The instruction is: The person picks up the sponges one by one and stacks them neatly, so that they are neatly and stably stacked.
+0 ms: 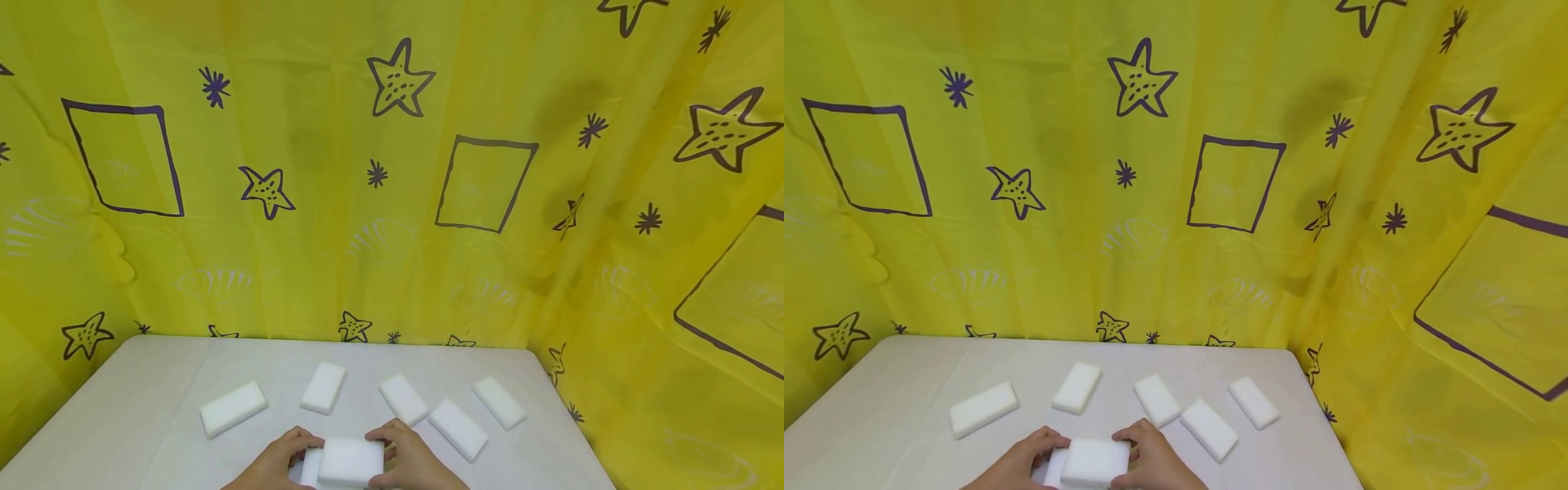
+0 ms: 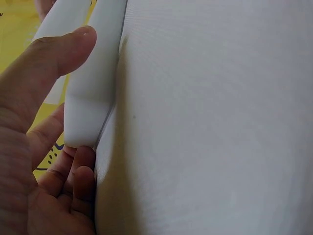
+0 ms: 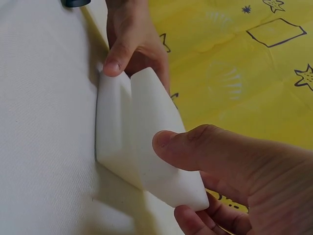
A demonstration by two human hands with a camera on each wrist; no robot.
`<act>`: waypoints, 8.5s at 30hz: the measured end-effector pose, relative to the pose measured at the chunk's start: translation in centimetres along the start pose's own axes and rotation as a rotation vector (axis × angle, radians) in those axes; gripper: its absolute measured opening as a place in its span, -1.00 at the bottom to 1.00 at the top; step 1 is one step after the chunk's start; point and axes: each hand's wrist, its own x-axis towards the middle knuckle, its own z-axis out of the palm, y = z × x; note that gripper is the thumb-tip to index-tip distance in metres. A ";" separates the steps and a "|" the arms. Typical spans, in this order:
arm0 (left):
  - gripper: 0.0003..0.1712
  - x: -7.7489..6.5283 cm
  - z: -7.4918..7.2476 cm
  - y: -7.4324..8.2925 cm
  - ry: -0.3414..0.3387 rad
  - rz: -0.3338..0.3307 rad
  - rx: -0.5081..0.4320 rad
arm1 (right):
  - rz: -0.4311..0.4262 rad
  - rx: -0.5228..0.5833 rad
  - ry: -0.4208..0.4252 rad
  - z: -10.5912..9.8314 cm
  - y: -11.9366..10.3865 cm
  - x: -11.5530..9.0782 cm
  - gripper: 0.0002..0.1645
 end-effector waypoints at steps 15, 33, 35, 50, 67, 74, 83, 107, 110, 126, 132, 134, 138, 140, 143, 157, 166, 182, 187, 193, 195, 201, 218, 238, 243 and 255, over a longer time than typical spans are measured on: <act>-0.25 0.0 0.1 -0.3 -0.008 0.058 -0.105 | 0.005 0.031 -0.005 0.7 0.0 0.4 -0.32; -0.33 -0.1 0.1 -0.5 -0.010 0.087 -0.148 | 0.007 0.014 -0.003 1.1 -0.2 0.8 -0.33; -0.33 -0.1 0.1 -0.5 -0.013 0.075 -0.153 | 0.008 0.013 -0.006 1.2 -0.2 0.8 -0.33; -0.31 0.0 0.2 -0.5 -0.007 0.079 -0.119 | 0.011 0.004 -0.015 1.6 -0.4 1.1 -0.34; -0.25 0.2 0.1 0.4 -0.026 -0.105 -0.069 | 0.006 -0.017 -0.027 2.0 -0.1 1.6 -0.35; -0.24 0.2 0.1 0.5 -0.016 -0.093 -0.039 | 0.018 -0.026 -0.020 2.0 -0.2 1.7 -0.35; -0.24 -0.1 0.0 0.6 -0.005 -0.103 -0.053 | 0.021 -0.010 -0.022 2.0 -0.3 1.7 -0.35; -0.33 -0.3 0.0 0.7 0.027 -0.108 -0.037 | 0.033 0.019 -0.019 2.2 -0.4 1.7 -0.34; -0.33 -0.3 0.0 0.6 0.027 -0.118 -0.038 | 0.039 0.012 -0.018 2.2 -0.4 1.7 -0.35; -0.35 -0.3 0.0 0.8 0.016 -0.160 -0.072 | 0.022 -0.074 0.040 1.2 -0.5 1.3 -0.34; -0.34 -0.3 0.0 0.6 0.026 -0.166 -0.070 | -0.014 -0.060 0.104 -0.6 -0.5 1.6 -0.31; -0.34 -0.3 0.0 0.5 0.031 -0.146 -0.069 | -0.027 -0.070 0.131 -1.5 -0.4 1.8 -0.29; -0.35 -0.2 0.0 0.3 0.034 -0.106 -0.080 | -0.018 -0.098 0.174 -3.6 0.1 2.4 -0.27; -0.35 -0.2 0.0 0.2 0.031 -0.093 -0.093 | 0.006 -0.114 0.194 -4.7 0.5 2.7 -0.26; -0.36 -0.2 0.0 0.0 0.029 -0.074 -0.098 | 0.047 -0.141 0.232 -6.1 1.0 3.2 -0.24; -0.40 -0.1 0.0 -0.2 0.025 0.008 -0.061 | 0.182 -0.271 0.281 -7.3 3.2 5.4 -0.19; -0.41 -0.2 -0.1 -0.1 0.036 0.030 -0.046 | 0.228 -0.291 0.282 -6.8 3.8 5.9 -0.17; -0.39 -0.1 -0.1 -0.2 0.028 -0.030 -0.076 | 0.255 -0.286 0.293 -6.2 4.3 6.1 -0.13; -0.40 -0.1 0.0 -0.2 0.029 -0.018 -0.070 | 0.259 -0.288 0.294 -6.2 4.1 6.1 -0.12; -0.40 -0.1 0.0 -0.3 0.033 -0.021 -0.060 | 0.255 -0.286 0.293 -6.0 4.0 6.1 -0.08; -0.40 -0.1 0.0 -0.3 0.032 -0.036 -0.064 | 0.252 -0.292 0.294 -5.9 4.0 6.1 -0.08; -0.39 -0.1 0.0 -0.1 0.030 -0.059 -0.059 | 0.266 -0.295 0.294 -5.8 4.1 6.2 -0.08; -0.39 -0.2 0.0 0.0 0.035 -0.059 -0.057 | 0.269 -0.316 0.292 -5.7 3.7 6.3 -0.12; -0.39 -0.1 -0.1 -0.1 0.037 -0.030 -0.063 | 0.287 -0.320 0.290 -5.8 4.0 6.4 -0.13; -0.37 0.0 0.0 -0.4 0.025 -0.022 -0.070 | 0.287 -0.321 0.288 -5.6 3.8 6.3 -0.13; -0.35 0.0 0.0 -0.5 0.028 -0.023 -0.059 | 0.261 -0.326 0.275 -5.6 3.6 6.4 -0.10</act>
